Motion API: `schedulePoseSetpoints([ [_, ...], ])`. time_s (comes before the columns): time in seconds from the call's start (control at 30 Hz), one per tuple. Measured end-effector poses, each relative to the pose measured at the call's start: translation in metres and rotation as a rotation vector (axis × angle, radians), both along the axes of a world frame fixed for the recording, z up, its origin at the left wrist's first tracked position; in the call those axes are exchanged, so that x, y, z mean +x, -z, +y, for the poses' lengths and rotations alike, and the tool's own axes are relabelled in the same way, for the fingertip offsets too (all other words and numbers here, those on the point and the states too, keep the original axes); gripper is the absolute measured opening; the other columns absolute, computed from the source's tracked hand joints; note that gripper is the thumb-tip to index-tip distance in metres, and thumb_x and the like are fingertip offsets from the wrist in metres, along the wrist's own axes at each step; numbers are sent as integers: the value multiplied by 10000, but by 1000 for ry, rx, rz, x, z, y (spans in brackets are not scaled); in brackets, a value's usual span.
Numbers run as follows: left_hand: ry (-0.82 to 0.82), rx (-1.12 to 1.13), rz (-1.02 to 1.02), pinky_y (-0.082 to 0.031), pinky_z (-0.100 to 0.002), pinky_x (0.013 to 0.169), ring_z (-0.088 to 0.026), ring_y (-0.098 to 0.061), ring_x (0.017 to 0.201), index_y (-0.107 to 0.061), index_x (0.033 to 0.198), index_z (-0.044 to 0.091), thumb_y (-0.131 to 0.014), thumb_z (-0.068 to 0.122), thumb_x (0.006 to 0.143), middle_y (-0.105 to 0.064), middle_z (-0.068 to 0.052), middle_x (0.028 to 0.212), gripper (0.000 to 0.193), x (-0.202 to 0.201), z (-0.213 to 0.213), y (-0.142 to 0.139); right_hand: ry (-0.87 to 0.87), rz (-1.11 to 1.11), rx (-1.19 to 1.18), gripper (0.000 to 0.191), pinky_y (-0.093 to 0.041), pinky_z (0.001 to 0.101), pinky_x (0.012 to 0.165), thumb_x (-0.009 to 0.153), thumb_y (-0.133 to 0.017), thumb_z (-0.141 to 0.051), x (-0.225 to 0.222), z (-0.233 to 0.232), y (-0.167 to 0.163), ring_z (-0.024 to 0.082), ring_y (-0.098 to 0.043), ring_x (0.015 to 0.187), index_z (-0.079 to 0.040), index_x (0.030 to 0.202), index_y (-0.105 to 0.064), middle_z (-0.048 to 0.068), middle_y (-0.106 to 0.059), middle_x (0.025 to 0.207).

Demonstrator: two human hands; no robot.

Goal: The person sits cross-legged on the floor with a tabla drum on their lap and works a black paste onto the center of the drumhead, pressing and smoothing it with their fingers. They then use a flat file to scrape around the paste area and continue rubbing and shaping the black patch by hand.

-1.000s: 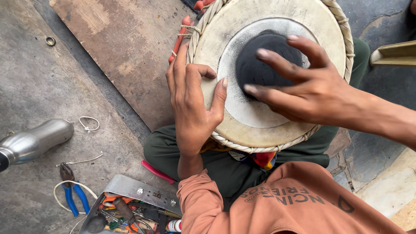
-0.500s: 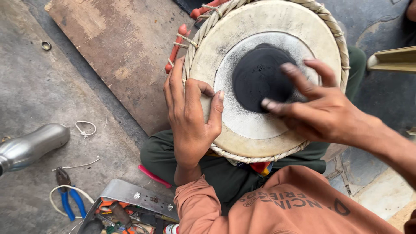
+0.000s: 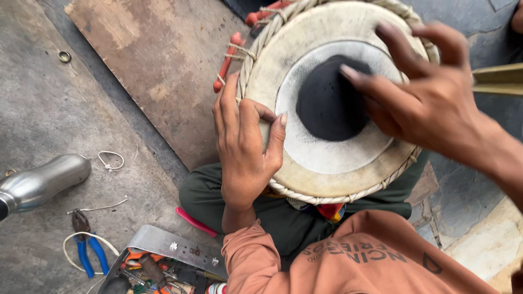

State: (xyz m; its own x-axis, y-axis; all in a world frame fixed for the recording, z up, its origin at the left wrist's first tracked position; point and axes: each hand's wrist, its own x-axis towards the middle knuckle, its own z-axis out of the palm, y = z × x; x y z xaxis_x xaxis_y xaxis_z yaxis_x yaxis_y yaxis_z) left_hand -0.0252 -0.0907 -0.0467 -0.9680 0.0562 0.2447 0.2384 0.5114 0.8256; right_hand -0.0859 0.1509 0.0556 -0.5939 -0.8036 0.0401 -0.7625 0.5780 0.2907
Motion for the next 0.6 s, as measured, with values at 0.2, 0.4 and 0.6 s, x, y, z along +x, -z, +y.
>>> schedulePoseSetpoints([
  [0.2, -11, -12, -18, -377, -564, 1180, -470, -474, 1384, -548, 1031, 31, -762, 138, 959, -387, -322, 1556, 250, 1, 2, -1, -41, -351, -352, 277, -254, 519, 1218, 873, -776, -99, 48, 50, 45, 359, -605, 1332, -118, 1149, -756, 92, -807, 1011],
  [0.4, -10, -36, -14, -369, -585, 1200, -509, -438, 1429, -534, 1069, 22, -744, 132, 986, -367, -341, 1562, 252, 3, 3, -2, -121, -247, -248, 403, -289, 492, 1185, 885, -736, -132, 23, 4, 36, 275, -611, 1344, -173, 1286, -762, -12, -768, 787],
  [0.6, -21, -60, -4, -371, -593, 1201, -526, -431, 1438, -513, 1042, 25, -737, 156, 985, -363, -352, 1552, 266, 4, 6, -4, 24, -94, -152, 389, -340, 456, 1146, 859, -772, -138, -6, -4, 11, 285, -637, 1329, -129, 1247, -775, 107, -775, 950],
])
